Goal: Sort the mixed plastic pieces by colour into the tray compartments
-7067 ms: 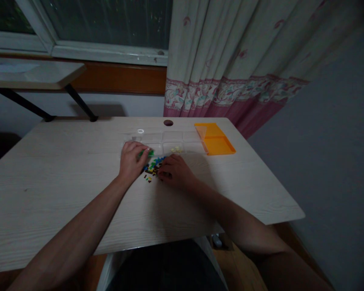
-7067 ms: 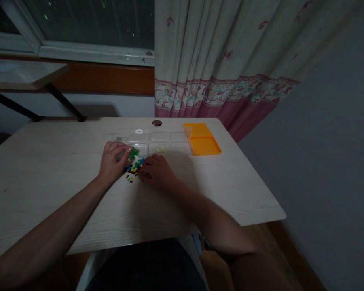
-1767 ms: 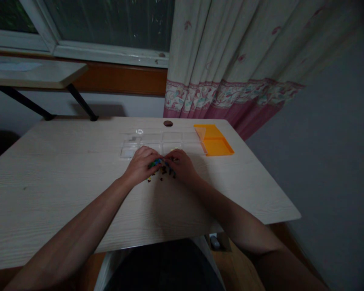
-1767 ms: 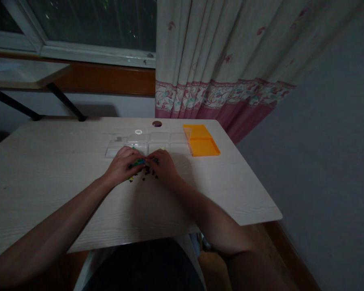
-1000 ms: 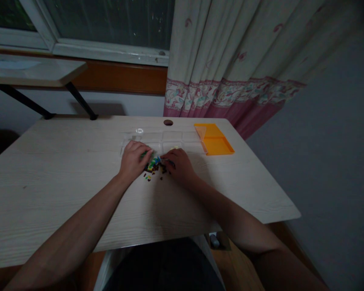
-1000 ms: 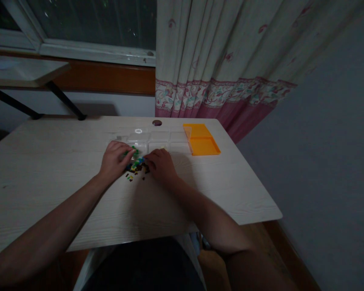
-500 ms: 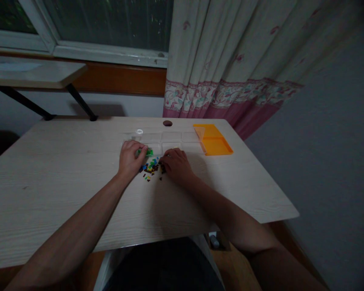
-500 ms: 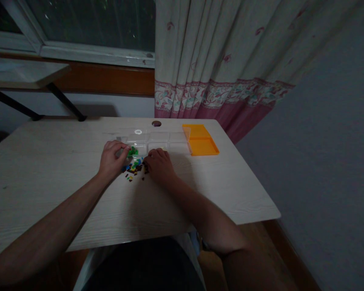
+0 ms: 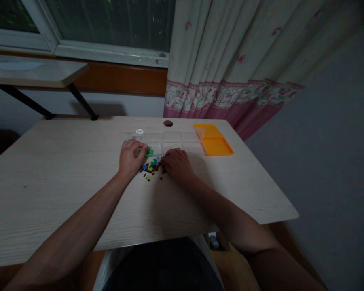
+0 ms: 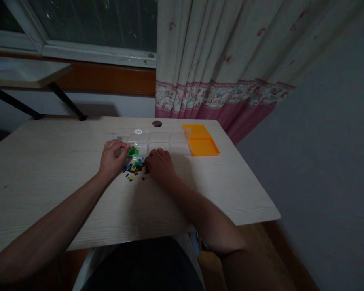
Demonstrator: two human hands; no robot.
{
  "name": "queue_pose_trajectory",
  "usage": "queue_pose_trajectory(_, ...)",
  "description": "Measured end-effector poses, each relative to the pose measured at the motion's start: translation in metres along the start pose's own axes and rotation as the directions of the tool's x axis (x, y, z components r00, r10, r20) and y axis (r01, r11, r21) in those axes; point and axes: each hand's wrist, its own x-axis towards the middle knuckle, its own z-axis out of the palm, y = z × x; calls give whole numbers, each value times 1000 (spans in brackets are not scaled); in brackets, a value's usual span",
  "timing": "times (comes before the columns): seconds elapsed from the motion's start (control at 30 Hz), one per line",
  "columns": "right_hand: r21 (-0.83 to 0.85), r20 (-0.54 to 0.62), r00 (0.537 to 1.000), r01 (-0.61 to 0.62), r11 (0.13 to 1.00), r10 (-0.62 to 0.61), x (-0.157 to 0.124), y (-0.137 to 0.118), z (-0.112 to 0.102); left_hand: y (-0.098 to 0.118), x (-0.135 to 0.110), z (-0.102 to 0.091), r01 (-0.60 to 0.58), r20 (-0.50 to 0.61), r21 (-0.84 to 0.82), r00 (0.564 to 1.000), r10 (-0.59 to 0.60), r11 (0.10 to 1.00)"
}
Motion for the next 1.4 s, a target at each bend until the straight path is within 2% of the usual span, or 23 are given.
queue_pose_trajectory(0.23, -23, 3, 999, -35, 999, 35, -1, 1, -3, -4, -1, 1, 23, -52, 39, 998, -21, 999)
queue_pose_trajectory(0.47, 1, 9, 999, -49, 999, 49, 0, 0, -2, -3, -1, 1, 67, -28, 59, 997, -65, 996)
queue_pose_trajectory(0.73, 303, -65, 990, -103, 947, 129, 2, 4, 0, -8, -1, 3, 60, 8, 65, 998, -61, 996)
queue_pose_trajectory(0.87, 374, -67, 985, -123, 919, 159, 3, 4, -1, -5, -2, 1, 44, -12, 59, 999, -43, 997)
queue_pose_trajectory(0.93, 403, -71, 982, -130, 906, 173, 3, 3, -3, 0, -2, -1, 17, -1, 42, 1000, -17, 999)
queue_pose_trajectory(1.03, 481, -76, 973, -155, 863, 217, 3, 1, -4, 9, -3, -4, -98, 130, -42, 986, 103, 994)
queue_pose_trajectory(1.13, 585, -74, 958, -185, 789, 279, 3, 1, -3, 19, -4, -7, -230, 301, -151, 915, 267, 961)
queue_pose_trajectory(1.2, 641, -67, 952, -188, 745, 298, 2, 1, -1, 23, -5, -7, -271, 354, -180, 879, 319, 946)
queue_pose_trajectory(1.4, 751, -25, 955, -176, 636, 294, 2, 0, 4, 22, -6, -4, -309, 294, -160, 891, 344, 937)
